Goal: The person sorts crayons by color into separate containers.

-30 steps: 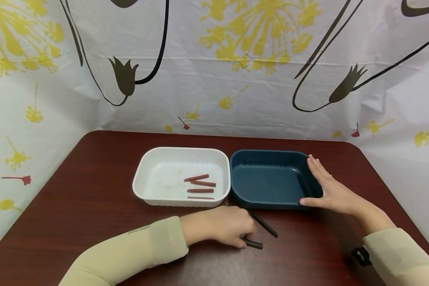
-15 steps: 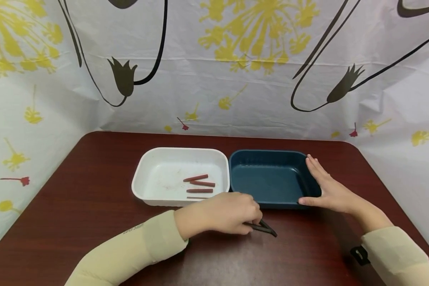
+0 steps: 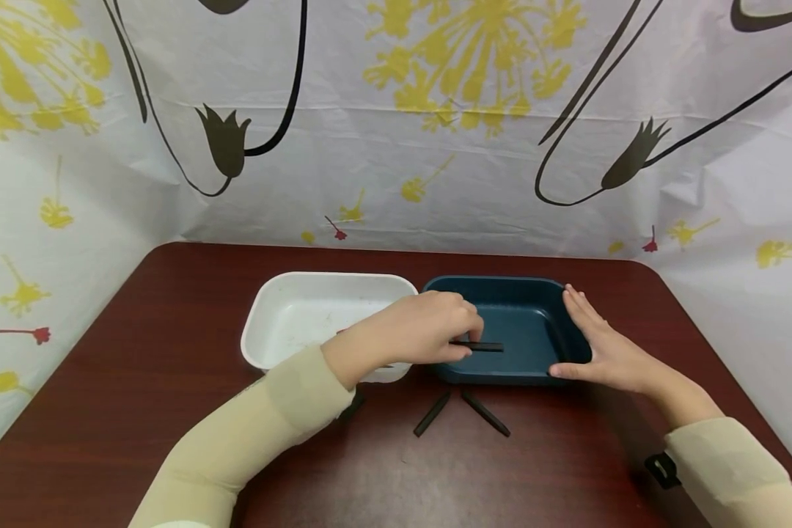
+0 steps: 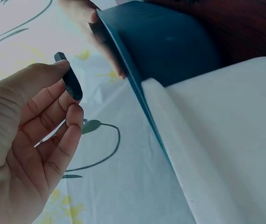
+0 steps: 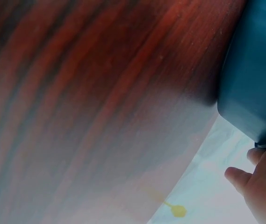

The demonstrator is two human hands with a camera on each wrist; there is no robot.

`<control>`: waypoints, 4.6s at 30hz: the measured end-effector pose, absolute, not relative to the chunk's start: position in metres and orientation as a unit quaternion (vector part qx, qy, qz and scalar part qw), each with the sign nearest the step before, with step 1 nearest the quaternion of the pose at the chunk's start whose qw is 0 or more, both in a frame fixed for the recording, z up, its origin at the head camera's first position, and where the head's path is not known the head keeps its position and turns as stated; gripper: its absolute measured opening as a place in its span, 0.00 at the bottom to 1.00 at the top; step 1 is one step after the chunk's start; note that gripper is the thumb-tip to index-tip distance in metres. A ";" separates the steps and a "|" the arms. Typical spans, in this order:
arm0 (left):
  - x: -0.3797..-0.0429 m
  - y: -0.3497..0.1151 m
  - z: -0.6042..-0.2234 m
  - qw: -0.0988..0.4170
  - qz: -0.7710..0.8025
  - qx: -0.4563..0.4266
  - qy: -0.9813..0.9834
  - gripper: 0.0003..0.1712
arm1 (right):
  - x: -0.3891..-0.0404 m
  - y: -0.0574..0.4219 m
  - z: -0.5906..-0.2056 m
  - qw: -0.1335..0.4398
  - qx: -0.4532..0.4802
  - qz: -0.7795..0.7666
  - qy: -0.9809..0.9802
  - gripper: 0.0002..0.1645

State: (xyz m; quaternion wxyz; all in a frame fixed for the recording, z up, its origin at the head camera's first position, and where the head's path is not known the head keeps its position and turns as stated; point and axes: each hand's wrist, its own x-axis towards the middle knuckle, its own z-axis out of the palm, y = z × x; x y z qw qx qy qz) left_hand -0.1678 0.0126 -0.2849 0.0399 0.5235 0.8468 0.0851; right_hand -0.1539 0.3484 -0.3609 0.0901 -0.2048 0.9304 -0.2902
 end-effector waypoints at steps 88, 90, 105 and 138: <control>-0.131 0.055 -0.335 0.197 0.051 0.589 0.782 0.05 | -0.153 0.347 -0.360 0.086 -0.192 -0.281 0.936 0.71; -0.131 0.054 -0.330 0.198 0.056 0.592 0.779 0.04 | -0.152 0.347 -0.361 0.086 -0.193 -0.282 0.936 0.71; -0.163 0.054 -0.300 0.163 0.085 0.571 0.800 0.08 | -0.152 0.346 -0.361 0.084 -0.193 -0.282 0.936 0.71; -0.210 0.051 -0.313 0.180 0.136 0.466 0.855 0.15 | -0.152 0.347 -0.365 0.081 -0.197 -0.295 0.931 0.71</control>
